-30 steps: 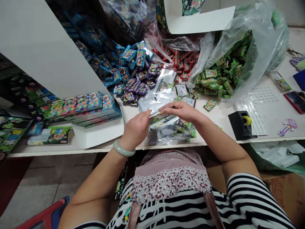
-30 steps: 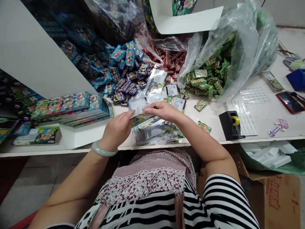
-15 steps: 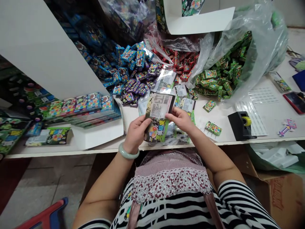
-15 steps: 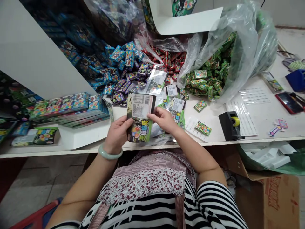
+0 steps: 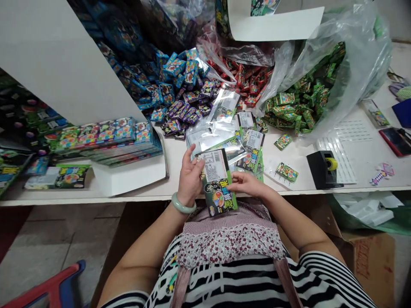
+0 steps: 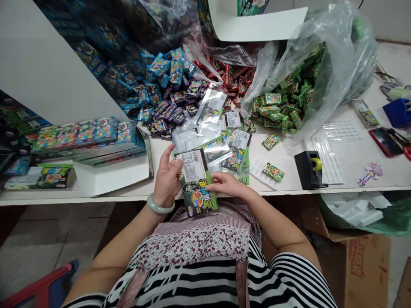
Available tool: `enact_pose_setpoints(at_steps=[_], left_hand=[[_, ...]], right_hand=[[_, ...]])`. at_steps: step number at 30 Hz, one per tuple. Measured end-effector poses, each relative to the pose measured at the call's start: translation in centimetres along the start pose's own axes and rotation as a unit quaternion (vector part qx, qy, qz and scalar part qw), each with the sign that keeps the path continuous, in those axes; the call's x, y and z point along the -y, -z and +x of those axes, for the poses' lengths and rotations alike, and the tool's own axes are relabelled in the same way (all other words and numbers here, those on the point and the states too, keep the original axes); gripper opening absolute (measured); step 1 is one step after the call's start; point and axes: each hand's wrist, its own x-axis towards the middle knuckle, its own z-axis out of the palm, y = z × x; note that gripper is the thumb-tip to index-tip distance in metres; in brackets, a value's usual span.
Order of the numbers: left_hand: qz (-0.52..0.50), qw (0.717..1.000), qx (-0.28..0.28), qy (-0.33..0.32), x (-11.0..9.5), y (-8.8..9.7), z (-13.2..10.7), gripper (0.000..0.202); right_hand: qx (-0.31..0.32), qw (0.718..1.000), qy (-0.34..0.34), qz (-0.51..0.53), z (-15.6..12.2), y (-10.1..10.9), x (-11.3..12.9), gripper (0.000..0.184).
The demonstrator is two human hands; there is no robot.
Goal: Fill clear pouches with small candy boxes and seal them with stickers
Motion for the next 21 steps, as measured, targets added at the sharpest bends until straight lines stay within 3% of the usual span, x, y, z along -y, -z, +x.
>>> enact_pose_setpoints(at_steps=[4, 7, 12, 18, 21], left_hand=[[0.046, 0.996, 0.064, -0.041, -0.2, -0.5, 0.7, 0.058], [0.072, 0.990, 0.100, -0.068, -0.5, -0.6, 1.2, 0.051], [0.137, 0.981, 0.101, -0.090, -1.1, 0.0, 0.7, 0.049], [0.238, 0.963, 0.025, -0.123, -0.8, 1.2, -1.5, 0.027], [0.252, 0.959, 0.018, -0.127, -1.3, 1.6, -1.3, 0.025]], right_hand=[[-0.180, 0.974, 0.132, -0.048, -0.2, 0.4, 1.9, 0.072], [-0.231, 0.952, 0.189, -0.073, 0.7, 0.3, 2.7, 0.065], [-0.216, 0.952, 0.188, -0.107, 1.4, -0.2, 2.1, 0.054], [-0.155, 0.956, 0.172, -0.179, 0.6, -0.7, 2.4, 0.024], [-0.170, 0.943, 0.195, -0.210, 1.1, -1.0, 3.3, 0.018]])
